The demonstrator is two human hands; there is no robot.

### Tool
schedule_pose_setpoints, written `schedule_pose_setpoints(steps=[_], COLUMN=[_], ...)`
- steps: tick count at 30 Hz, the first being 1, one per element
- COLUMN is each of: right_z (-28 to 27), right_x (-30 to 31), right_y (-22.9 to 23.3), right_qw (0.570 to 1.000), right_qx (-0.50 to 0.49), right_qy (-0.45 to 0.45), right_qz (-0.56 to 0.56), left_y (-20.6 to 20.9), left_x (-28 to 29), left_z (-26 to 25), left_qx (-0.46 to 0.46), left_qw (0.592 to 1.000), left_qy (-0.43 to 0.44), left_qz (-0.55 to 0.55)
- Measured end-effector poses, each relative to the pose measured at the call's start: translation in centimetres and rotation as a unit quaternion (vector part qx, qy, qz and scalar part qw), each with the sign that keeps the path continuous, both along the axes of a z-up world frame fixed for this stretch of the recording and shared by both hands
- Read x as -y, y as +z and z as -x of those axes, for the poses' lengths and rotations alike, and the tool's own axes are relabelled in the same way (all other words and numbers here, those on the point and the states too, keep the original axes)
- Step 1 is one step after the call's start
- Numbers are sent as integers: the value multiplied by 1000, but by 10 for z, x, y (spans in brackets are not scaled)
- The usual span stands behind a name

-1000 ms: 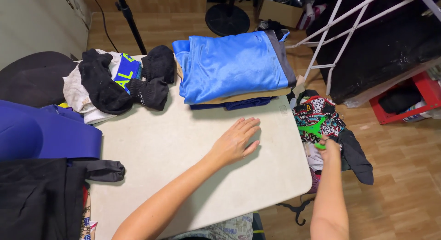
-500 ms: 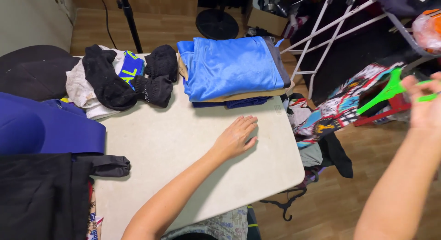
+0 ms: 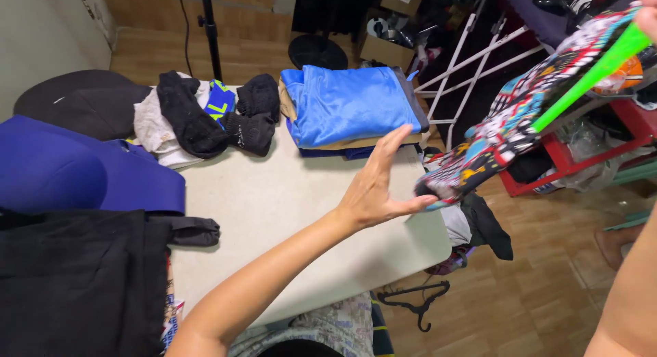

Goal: Folding various items of laundry including a bra, underwear, and socks on a small table.

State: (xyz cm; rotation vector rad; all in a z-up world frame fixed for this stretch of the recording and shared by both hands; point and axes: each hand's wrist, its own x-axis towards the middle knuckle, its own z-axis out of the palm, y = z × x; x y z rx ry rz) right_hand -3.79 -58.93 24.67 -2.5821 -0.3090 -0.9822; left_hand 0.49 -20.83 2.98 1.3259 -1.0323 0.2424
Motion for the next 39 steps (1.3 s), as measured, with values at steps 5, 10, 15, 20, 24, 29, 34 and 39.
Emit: schedule_pose_setpoints(steps=[5, 10, 15, 20, 24, 29, 34, 39], right_z=[29, 12, -5, -22, -17, -25, -33, -55], right_x=[-220, -291, -322, -296, -320, -314, -312, -257], right_y=[19, 3, -3, -17, -16, -38, -50, -72], right_qw=[876, 897, 917, 991, 988, 975, 982, 981], right_qx=[-76, -115, -148, -116, -52, -99, -70, -102], right_qy=[151, 196, 190, -19, 121, 186, 173, 155], right_qz=[-451, -380, -318, 59, 75, -68, 23, -61], left_y=[64, 64, 41, 33, 38, 47, 47, 48], left_x=[-51, -107, -154, -206, -227, -227, -226, -252], left_z=[9, 6, -20, -28, -24, -15, -15, -21], left_qx=[-30, 107, 202, 237, 289, 333, 279, 182], left_qw=[990, 970, 946, 930, 916, 851, 866, 925], left_qy=[-3, 127, 171, 181, 202, 277, 271, 275], left_qz=[-137, -175, -188, -216, -190, -298, -314, -190])
